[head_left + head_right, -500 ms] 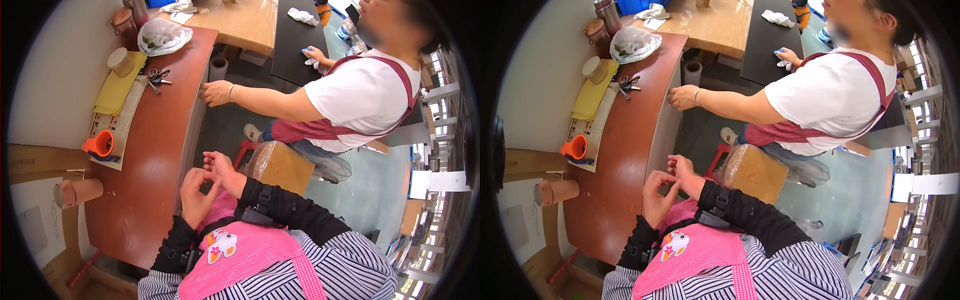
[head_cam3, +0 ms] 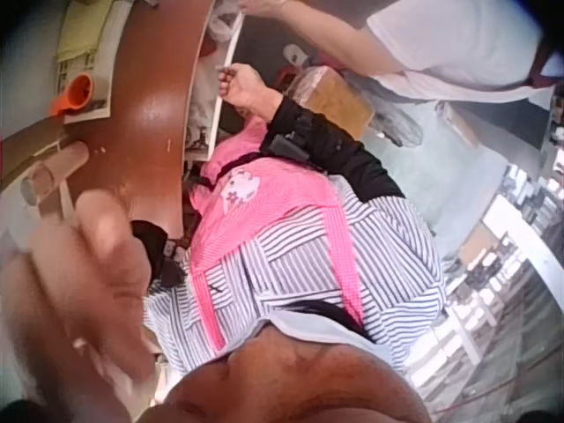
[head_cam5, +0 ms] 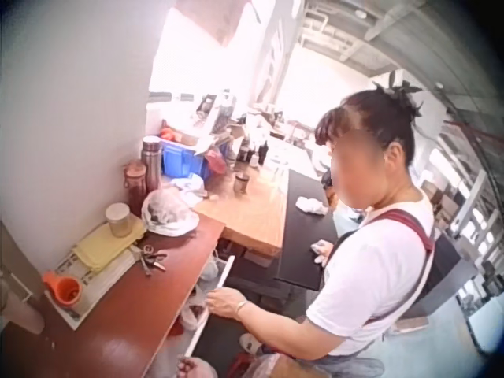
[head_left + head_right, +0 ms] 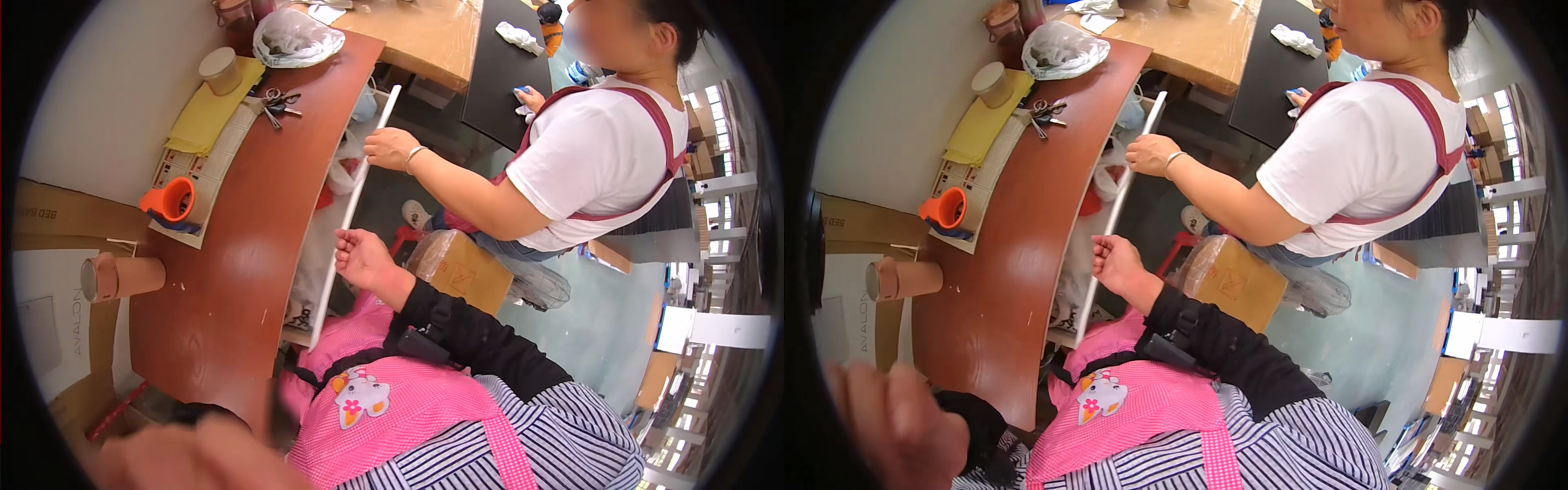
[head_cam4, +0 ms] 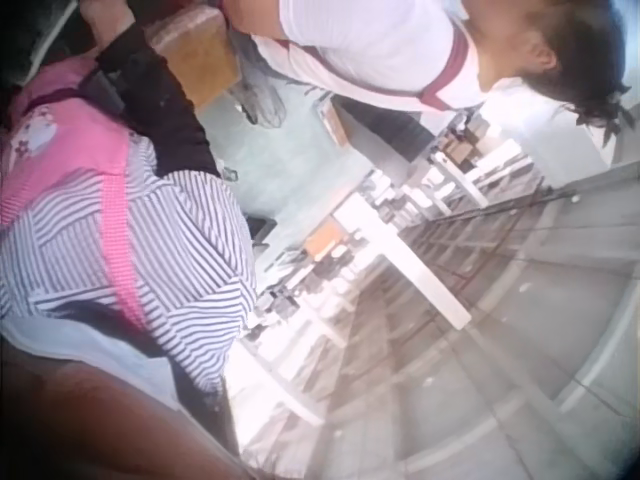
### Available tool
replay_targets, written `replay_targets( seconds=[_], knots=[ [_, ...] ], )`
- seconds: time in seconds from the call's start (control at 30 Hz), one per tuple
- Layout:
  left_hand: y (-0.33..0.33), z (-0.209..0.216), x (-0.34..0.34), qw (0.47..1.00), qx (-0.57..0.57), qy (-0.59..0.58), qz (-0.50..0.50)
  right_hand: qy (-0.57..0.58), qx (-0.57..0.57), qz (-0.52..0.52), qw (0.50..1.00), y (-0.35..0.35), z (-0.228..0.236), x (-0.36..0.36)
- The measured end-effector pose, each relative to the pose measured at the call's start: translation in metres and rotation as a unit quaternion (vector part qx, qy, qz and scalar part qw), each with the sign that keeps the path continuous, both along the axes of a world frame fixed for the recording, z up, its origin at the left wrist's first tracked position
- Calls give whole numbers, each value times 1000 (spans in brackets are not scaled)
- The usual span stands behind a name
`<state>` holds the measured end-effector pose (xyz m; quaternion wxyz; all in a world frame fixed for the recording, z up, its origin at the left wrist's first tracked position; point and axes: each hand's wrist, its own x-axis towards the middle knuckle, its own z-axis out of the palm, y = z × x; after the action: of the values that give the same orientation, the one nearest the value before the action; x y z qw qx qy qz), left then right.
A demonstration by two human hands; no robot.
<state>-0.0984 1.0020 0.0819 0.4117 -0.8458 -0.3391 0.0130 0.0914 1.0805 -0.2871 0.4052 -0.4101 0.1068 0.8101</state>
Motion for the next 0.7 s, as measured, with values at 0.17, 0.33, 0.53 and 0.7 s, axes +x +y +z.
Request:
replay_targets(
  seconds=[0.17,0.33,0.53,0.7],
  knots=[
    [5,-19,3,728,-327,-574,-182,-13,2,-9,1000,5,3,9],
    [4,-22,7,709,-341,-582,-205,-47,24,-22,998,10,5,18],
    [2,-23,8,696,-345,-588,-226,-54,50,-33,997,11,-5,25],
    [0,-25,8,690,-344,-595,-229,-63,45,-23,997,9,-7,30]
  ],
)
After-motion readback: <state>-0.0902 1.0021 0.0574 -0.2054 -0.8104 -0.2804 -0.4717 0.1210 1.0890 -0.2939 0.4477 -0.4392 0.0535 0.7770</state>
